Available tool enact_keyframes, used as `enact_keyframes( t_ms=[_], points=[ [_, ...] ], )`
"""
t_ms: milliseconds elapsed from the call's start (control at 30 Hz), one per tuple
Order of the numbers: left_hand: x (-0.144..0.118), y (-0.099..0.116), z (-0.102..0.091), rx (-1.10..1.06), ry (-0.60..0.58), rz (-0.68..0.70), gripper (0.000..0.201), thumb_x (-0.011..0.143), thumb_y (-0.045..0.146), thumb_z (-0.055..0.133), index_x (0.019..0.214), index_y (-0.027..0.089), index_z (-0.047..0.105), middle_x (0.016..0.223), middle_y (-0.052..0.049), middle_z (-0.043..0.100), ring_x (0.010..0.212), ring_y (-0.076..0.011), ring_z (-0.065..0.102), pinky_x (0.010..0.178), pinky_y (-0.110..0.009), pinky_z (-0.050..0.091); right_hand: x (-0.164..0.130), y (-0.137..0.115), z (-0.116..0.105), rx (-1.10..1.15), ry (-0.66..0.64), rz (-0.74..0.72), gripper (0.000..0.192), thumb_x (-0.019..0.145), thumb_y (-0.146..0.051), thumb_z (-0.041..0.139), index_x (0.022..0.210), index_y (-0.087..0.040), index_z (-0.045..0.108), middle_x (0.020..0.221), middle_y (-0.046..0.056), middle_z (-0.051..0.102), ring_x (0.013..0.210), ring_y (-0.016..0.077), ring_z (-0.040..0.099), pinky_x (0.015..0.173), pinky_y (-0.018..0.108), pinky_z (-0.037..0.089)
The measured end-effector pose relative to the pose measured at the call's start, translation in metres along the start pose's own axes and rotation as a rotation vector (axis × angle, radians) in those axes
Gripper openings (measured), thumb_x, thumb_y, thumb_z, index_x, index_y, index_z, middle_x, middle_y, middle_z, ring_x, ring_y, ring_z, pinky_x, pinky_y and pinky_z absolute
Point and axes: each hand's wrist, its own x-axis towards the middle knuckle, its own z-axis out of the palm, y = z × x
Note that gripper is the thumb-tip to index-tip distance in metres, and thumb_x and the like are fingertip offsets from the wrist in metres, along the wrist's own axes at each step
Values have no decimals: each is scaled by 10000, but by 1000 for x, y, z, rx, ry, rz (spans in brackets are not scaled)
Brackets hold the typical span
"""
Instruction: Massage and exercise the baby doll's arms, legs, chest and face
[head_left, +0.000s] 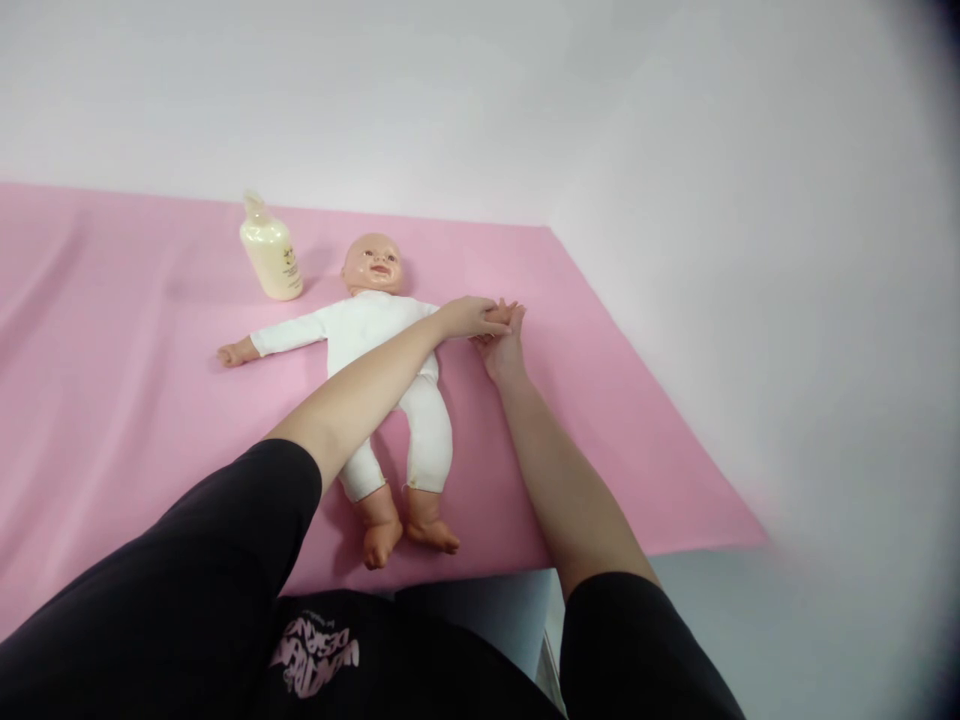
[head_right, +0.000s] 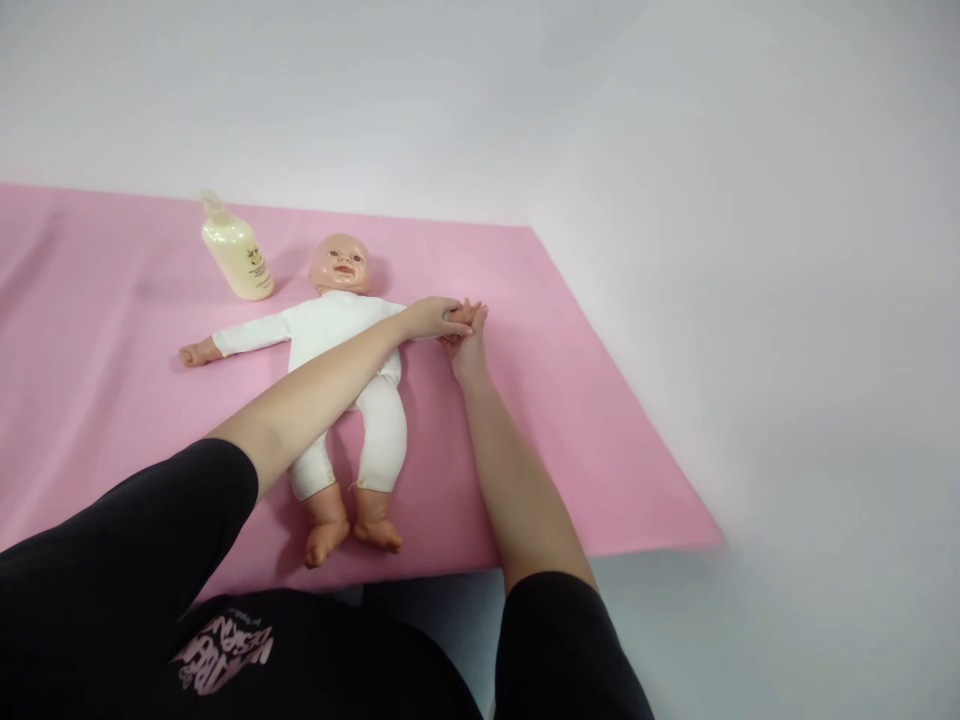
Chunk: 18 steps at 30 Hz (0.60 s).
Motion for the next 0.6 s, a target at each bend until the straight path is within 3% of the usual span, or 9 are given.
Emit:
enact_keyframes(
  t_ms=[367,600],
  points=[
    [-3,5,-5,30,-19,2,460,785,571,707,994,162,695,911,-45,663,831,-214,594,727,-304,386,-11,-14,9,84,28,61,893,871,-927,265,1556,-397,484,1580,39,537,1260,274,665,875,434,620],
    [-5,6,-5,29,-21,-7,471,796,566,703,1032,159,698,929,-49,680,839,-215,605,731,-305,400,-6,-7,4,46,-16,24,942,810,-969,276,1525,-401,504,1572,50,532,1245,295,662,848,450,616]
  ],
)
